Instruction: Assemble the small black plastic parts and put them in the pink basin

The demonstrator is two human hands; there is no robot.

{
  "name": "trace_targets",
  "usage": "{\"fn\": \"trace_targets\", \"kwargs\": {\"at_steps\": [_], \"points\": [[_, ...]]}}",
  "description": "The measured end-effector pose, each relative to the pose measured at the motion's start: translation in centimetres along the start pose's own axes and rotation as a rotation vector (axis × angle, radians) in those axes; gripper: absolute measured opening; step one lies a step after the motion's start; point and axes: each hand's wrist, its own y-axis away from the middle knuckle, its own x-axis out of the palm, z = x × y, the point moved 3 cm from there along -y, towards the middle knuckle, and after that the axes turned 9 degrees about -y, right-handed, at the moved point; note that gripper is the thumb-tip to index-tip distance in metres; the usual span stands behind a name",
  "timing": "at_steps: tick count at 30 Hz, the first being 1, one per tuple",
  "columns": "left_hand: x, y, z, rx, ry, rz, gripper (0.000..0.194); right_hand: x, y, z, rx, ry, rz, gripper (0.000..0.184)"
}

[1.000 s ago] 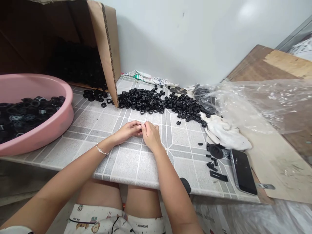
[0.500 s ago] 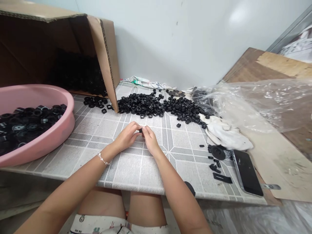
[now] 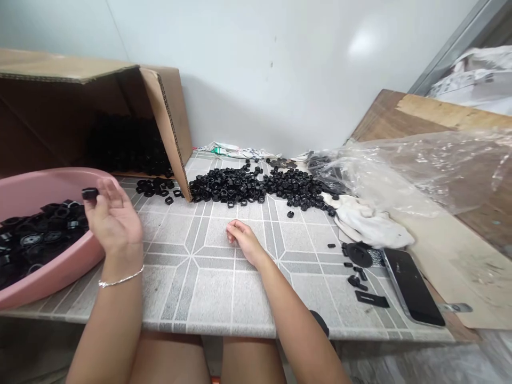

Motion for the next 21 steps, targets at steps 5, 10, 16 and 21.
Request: {"fn": "trace_targets", "kwargs": {"at_steps": [5,10,16,21], "points": [[-0.6,0.6,1.2,-0.021,-0.061,0.040,0.029,0.1,0.0,0.0,0.027,0.007,0.000,0.029],[0.1,0.6,1.1,-0.150,-0.012,0.045,0.037,-0.8,-0.3,0.0,0.054,-0.083,-0.163,0.028],[3.7,3.0,1.7,-0.300,-0.067,0.187,0.036,-3.8,-0.1,1.1,-0.177,0.421,-0.422,0.022],[8.2,9.6,1.4,-0.123,-0.489,0.836,0.030,-9.4,1.0,2.4,-0.339,1.045,-0.793,0.032]]}}
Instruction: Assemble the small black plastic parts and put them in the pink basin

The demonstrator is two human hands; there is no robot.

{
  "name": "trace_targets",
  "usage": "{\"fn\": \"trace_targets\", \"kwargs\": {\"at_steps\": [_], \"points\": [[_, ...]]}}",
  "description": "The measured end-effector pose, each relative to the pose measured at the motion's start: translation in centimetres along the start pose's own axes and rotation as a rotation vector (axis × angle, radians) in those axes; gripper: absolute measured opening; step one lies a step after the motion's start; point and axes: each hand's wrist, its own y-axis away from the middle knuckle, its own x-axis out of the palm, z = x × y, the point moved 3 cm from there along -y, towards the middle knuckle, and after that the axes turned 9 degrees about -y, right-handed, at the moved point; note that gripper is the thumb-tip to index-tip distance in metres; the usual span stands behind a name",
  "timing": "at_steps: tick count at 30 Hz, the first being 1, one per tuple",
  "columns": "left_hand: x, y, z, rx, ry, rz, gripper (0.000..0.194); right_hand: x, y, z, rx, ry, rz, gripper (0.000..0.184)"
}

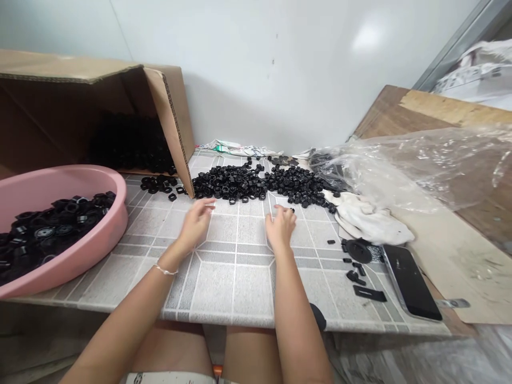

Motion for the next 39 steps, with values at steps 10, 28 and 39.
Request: {"fn": "trace_targets", "kwargs": {"at_steps": [10,28,39], "points": [[3.5,2.3,-0.8,0.349,-0.415,0.363,0.034,0.1,-1.4,-2.4,0.061,0.130,0.078,0.032],[6.3,-1.7,1.0,0.143,-0.885,0.324,0.044,3.6,1.3,4.4,-0.333,-0.267,0.250,0.039],[6.6,-0.6,-1.7,0.217,-1.059,0.382,0.026,2.7,0.2,3.7,-0.169,-0.480,0.259,0.022]]}}
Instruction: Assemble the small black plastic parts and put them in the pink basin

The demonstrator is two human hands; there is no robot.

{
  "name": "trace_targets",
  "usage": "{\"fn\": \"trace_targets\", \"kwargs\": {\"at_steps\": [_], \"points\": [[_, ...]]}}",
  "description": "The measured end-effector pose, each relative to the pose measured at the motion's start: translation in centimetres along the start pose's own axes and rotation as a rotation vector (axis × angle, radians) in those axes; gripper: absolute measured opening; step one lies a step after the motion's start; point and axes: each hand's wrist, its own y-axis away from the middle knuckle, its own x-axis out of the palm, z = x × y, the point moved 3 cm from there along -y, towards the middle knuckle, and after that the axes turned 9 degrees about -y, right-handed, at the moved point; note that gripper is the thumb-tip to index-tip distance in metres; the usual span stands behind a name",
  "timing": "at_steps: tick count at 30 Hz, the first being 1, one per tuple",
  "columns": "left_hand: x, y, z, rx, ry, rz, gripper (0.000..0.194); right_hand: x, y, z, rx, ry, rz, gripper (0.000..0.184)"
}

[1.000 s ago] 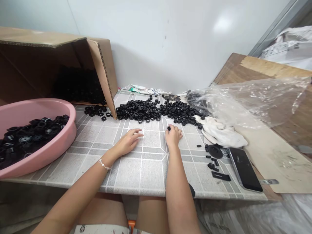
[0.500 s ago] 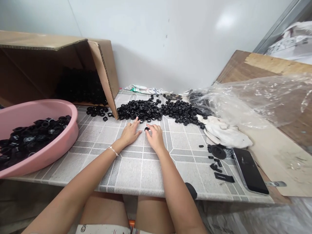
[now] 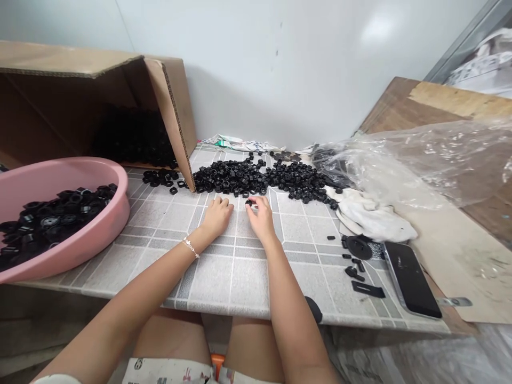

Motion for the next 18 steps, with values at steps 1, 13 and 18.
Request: {"fn": "trace_targets", "kwargs": {"at_steps": [1,13,18], "points": [[-0.1,0.5,-0.1,0.016,0.023,-0.006,0.026,0.0,0.0,-0.1,0.051,-0.063,0.004,0.023],[1.7,3.5,1.7,0.210,0.921,-0.123,0.036,1.2,1.7,0.5,0.222,-0.193,0.265,0.028],[2.3,3.1,2.0,0.073,0.824,-0.086,0.048,1.2,2.1,0.3,0.208,-0.246,0.262,0.030]]}}
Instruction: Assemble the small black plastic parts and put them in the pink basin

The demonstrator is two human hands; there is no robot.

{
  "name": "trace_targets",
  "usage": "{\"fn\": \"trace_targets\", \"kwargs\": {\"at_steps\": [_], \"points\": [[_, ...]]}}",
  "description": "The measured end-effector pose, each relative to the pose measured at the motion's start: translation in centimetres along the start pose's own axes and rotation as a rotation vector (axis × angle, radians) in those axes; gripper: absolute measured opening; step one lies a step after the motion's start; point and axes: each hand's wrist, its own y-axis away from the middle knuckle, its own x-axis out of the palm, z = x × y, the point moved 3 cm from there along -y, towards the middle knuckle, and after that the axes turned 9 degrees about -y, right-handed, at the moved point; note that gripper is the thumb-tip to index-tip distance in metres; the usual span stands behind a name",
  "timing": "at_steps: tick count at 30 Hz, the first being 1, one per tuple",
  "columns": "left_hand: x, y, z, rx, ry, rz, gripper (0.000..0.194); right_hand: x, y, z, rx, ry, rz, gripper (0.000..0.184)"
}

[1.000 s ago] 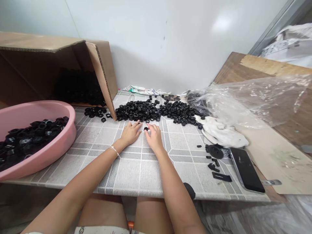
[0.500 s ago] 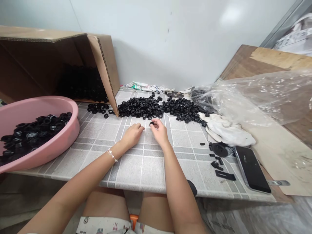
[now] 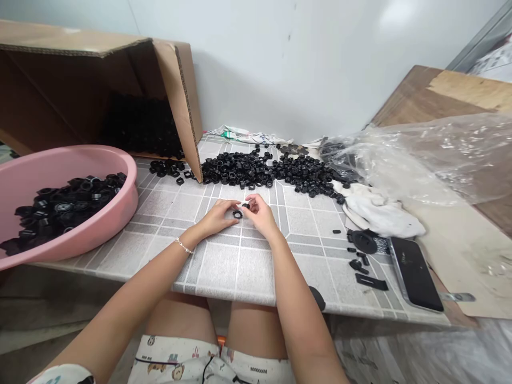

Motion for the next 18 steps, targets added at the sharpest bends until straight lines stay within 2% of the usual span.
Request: {"fn": "trace_targets", "kwargs": {"at_steps": [4,6,9,13,18], "points": [[0.2,-0.1,0.4,-0.058,-0.077,-0.027,0.031,0.9,0.1,-0.3,-0.074,0.086,0.072,0.018],[0.3,-0.2,0.6,-0.076,-0.111,-0.039,0.024,1.2,0.2,-0.4,-0.113,0.163,0.091,0.021],[0.4,-0.1,0.7,-0.081,-0.116,-0.050,0.022,1.4,0.5,-0.2,-0.187,0.277,0.100,0.029],[0.5,-0.1,0.7,-0.074,-0.122,-0.054,0.021,1.7,0.8,0.2,-0.268,0.372,0.161,0.030],[0.6,-0.3,0.7,-0.061,-0.128,-0.053,0.022,1.8,0.9,0.5,-0.254,0.444,0.138,0.025]]}}
